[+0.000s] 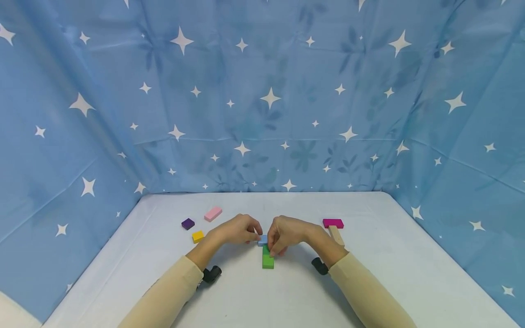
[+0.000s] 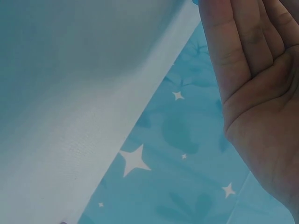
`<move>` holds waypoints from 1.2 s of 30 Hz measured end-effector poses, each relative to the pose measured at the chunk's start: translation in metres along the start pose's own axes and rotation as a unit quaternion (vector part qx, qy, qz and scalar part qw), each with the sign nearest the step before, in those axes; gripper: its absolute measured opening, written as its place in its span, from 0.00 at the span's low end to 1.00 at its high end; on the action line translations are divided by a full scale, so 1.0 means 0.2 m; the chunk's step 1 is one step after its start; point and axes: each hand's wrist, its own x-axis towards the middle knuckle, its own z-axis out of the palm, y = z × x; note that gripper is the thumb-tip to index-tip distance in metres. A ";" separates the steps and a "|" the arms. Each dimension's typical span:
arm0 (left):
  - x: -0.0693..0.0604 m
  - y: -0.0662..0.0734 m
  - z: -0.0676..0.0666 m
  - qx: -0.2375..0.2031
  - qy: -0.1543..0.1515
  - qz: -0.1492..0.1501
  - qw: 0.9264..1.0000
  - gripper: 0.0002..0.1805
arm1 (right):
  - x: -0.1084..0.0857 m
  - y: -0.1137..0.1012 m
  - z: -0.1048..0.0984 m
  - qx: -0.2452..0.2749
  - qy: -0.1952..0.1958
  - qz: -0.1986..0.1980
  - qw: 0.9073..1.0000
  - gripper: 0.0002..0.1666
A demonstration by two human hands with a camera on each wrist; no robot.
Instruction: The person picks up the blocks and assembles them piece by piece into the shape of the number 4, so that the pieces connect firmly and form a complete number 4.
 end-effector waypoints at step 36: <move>0.03 0.04 0.06 -0.114 -0.006 -0.007 0.993 0.06 | 0.00 0.01 0.00 0.016 -0.003 -0.008 1.000 0.06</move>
